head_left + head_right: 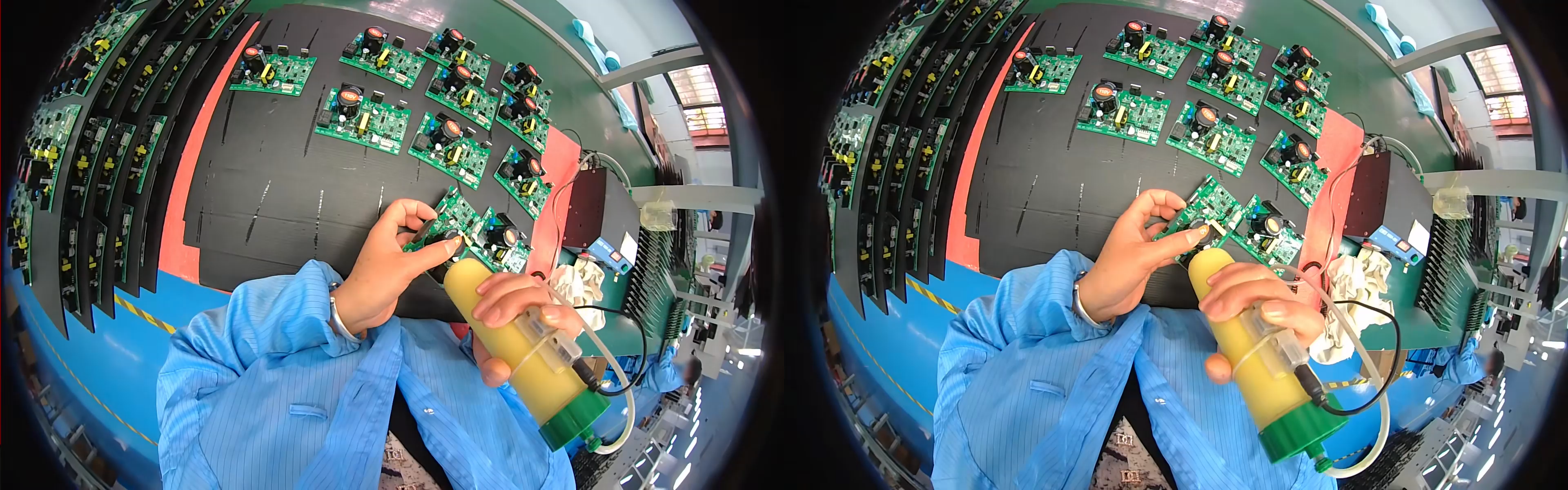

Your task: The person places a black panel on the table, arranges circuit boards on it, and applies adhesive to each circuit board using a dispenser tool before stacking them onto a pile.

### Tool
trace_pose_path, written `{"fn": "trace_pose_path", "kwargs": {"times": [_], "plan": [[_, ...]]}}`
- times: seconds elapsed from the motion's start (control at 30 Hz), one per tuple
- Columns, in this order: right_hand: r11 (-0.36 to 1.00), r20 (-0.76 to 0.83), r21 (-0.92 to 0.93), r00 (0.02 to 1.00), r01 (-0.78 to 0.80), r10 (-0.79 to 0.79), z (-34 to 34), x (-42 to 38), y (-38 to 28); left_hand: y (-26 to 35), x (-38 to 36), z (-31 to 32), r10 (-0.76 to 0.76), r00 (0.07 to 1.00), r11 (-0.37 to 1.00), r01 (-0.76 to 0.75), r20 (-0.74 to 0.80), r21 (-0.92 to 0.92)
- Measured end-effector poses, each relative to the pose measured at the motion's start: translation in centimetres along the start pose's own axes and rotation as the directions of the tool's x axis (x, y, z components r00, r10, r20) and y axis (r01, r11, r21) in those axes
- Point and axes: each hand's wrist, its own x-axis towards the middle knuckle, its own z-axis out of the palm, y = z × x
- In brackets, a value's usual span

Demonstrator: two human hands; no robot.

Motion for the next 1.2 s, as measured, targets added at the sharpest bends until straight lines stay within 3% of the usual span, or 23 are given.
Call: {"fn": "trace_pose_path", "kwargs": {"times": [0.17,0.3,0.33,0.43,0.53,0.93,1.03,1.2], "plan": [[0.999,-0.074,0.021,0.996,0.043,-0.041,-0.2,-0.6,0.4,0.1,0.0,0.2,-0.003,1.000,1.000,0.002,-0.018,-0.025],[0.988,-0.306,0.040,0.944,0.146,-0.127,0.5,-1.4,1.1,0.4,-0.1,0.3,-0.014,0.999,0.998,0.012,-0.030,-0.057],[0.982,-0.321,-0.101,0.929,0.162,-0.187,1.0,-0.8,1.5,0.3,-0.1,0.3,-0.014,0.999,0.999,0.012,-0.034,-0.051],[0.984,-0.321,-0.111,0.932,0.138,-0.167,0.7,-0.8,1.5,0.2,-0.1,0.4,-0.011,0.999,0.999,0.010,-0.040,-0.035],[0.993,-0.196,0.014,0.974,0.117,-0.112,-0.9,-1.5,1.2,0.2,-0.1,0.4,-0.005,0.999,1.000,0.004,-0.037,-0.026],[0.993,-0.179,-0.036,0.976,0.115,-0.120,-0.5,-1.7,1.1,-0.1,0.1,0.4,0.030,0.999,1.000,-0.030,-0.044,0.001],[0.982,-0.364,-0.026,0.913,0.188,-0.184,0.8,-1.7,1.6,-0.2,0.3,0.3,0.068,0.996,0.997,-0.067,-0.060,0.026],[0.968,-0.493,-0.001,0.842,0.252,-0.219,-0.2,-0.5,0.8,0.8,0.2,-0.6,0.007,1.000,0.998,-0.005,0.026,-0.066]]}}
